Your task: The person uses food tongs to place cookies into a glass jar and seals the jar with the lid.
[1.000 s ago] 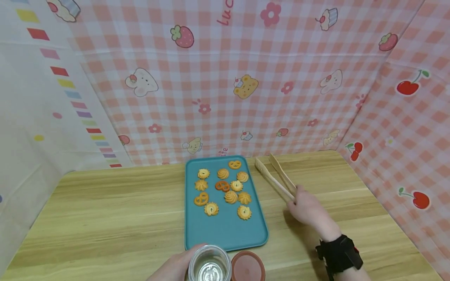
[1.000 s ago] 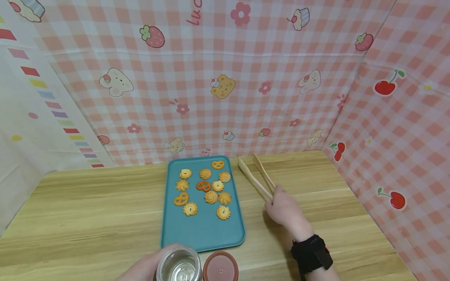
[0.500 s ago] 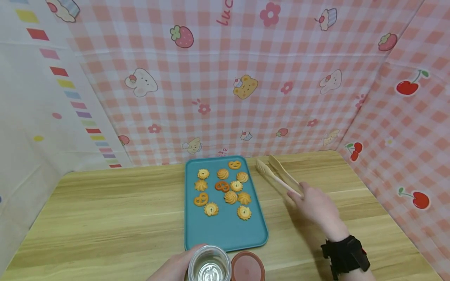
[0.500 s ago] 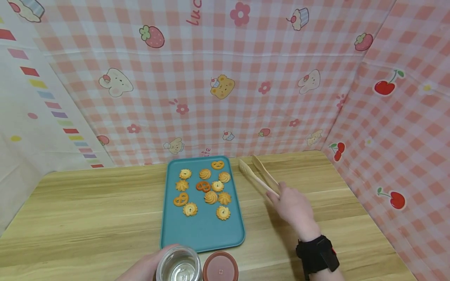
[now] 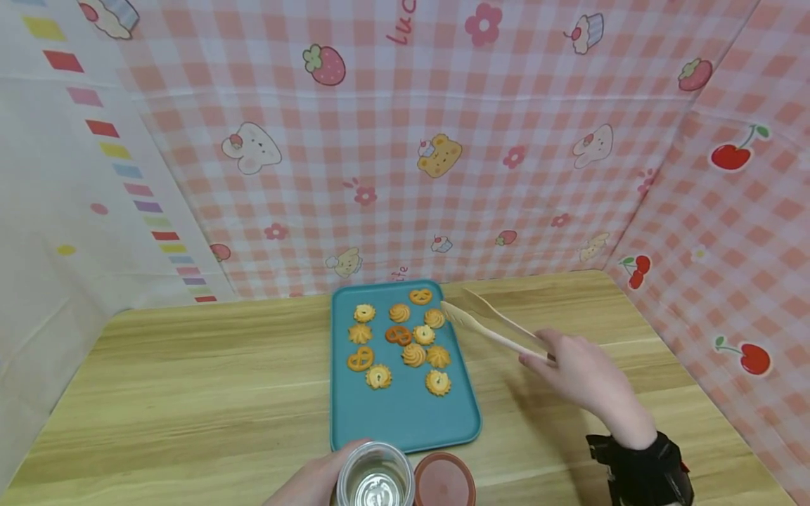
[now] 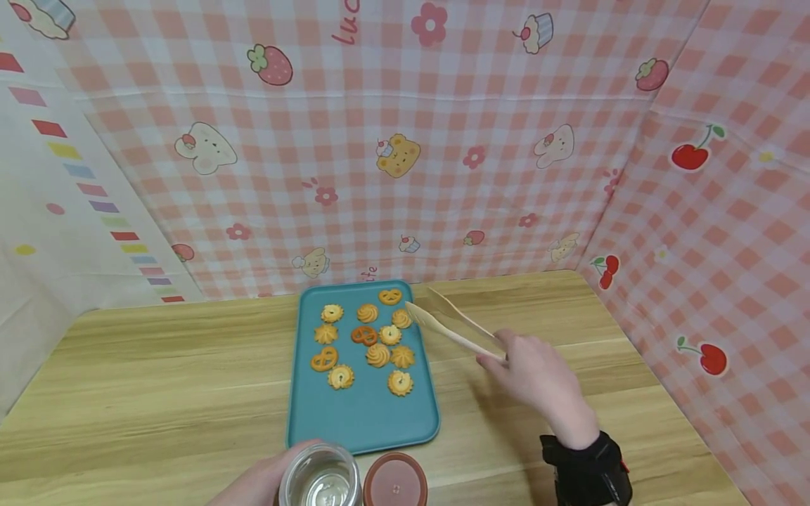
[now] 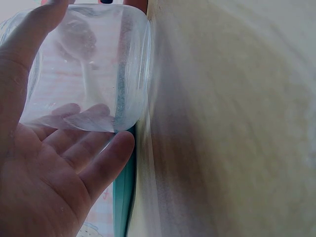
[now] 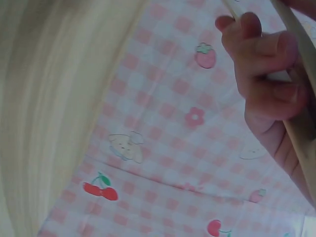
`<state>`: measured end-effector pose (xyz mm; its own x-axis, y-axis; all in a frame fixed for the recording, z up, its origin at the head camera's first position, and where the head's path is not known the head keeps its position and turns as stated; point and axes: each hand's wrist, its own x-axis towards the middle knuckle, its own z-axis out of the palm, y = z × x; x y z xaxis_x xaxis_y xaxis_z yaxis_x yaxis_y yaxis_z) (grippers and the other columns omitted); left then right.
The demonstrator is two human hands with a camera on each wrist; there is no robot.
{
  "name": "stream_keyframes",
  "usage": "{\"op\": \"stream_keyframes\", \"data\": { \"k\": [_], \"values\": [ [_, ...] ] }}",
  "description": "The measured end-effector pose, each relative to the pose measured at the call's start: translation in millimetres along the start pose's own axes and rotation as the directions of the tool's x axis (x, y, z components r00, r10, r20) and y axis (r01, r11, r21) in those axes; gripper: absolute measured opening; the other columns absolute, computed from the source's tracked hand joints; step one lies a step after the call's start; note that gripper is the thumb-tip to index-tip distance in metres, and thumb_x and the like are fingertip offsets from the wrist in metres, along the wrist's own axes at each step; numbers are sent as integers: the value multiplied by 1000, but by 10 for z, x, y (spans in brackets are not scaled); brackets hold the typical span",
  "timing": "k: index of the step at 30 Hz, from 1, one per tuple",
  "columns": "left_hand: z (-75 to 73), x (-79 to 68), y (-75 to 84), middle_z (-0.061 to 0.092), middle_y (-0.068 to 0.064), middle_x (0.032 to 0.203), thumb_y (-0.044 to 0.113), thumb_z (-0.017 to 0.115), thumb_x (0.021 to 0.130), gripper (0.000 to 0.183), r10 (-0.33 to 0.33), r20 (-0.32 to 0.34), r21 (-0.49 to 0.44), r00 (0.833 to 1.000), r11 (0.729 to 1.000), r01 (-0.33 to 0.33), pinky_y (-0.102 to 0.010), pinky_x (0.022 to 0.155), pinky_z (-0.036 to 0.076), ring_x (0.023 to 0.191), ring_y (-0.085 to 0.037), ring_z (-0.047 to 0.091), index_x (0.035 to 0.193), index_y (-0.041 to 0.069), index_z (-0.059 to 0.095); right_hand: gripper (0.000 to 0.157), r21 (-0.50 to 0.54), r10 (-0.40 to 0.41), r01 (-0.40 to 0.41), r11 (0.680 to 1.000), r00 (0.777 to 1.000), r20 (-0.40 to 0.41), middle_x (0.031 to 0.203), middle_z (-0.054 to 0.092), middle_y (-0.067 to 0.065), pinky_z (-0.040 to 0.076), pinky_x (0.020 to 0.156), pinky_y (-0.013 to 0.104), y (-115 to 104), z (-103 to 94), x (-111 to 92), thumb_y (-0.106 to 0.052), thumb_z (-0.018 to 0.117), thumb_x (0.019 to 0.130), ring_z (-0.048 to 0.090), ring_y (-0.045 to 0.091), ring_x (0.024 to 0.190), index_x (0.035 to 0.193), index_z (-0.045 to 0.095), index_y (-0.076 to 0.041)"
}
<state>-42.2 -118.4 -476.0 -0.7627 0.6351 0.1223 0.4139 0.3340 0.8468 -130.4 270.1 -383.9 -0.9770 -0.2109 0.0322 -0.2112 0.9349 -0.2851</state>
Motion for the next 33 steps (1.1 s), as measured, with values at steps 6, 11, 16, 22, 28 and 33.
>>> {"op": "stream_keyframes", "data": {
  "k": [6,11,16,22,28,33],
  "values": [
    [2,-9,-21,61,9,121,45,76,78,74,11,-6,12,1000,1000,-11,-34,87,48,107,-11,59,141,28,43,42,-14,-66,66,998,998,16,55,39,-9,28,41,24,-64,-70,-74,-41,66,88,33,5,46,115,66,-9],
    [2,-11,-21,61,10,121,45,76,78,74,10,-7,15,1000,1000,-10,-34,87,48,106,-11,59,141,28,43,40,-28,-115,115,993,993,26,55,39,-11,29,43,23,-139,-170,-188,-48,64,88,32,2,46,111,67,-15],
    [-3,-11,-14,61,10,121,45,77,77,74,4,-5,15,1000,1000,-4,-34,87,48,107,-11,59,141,28,43,23,-21,-189,191,981,980,61,53,29,-15,23,43,19,-209,-255,-290,-50,62,89,24,0,45,89,59,-26],
    [0,-12,-28,60,11,122,46,76,78,74,24,-13,47,1000,999,-23,-34,87,48,108,-10,58,141,29,43,24,-17,-268,271,962,958,102,54,23,-16,20,44,18,-223,-273,-330,-49,62,89,20,-2,47,81,52,-29],
    [2,-11,-30,60,11,121,46,76,78,73,24,-15,48,1000,999,-24,-34,87,48,107,-10,58,141,29,43,17,-37,-273,280,959,952,141,55,22,-16,20,46,18,-214,-274,-337,-43,67,87,20,-1,48,89,58,-28],
    [1,-11,-29,60,11,121,46,75,78,72,18,-10,40,1000,999,-18,-34,87,48,107,-10,59,141,29,43,18,-44,-260,271,962,950,171,55,25,-16,21,44,19,-200,-272,-326,-43,68,85,23,-1,47,90,59,-28]
  ]
}}
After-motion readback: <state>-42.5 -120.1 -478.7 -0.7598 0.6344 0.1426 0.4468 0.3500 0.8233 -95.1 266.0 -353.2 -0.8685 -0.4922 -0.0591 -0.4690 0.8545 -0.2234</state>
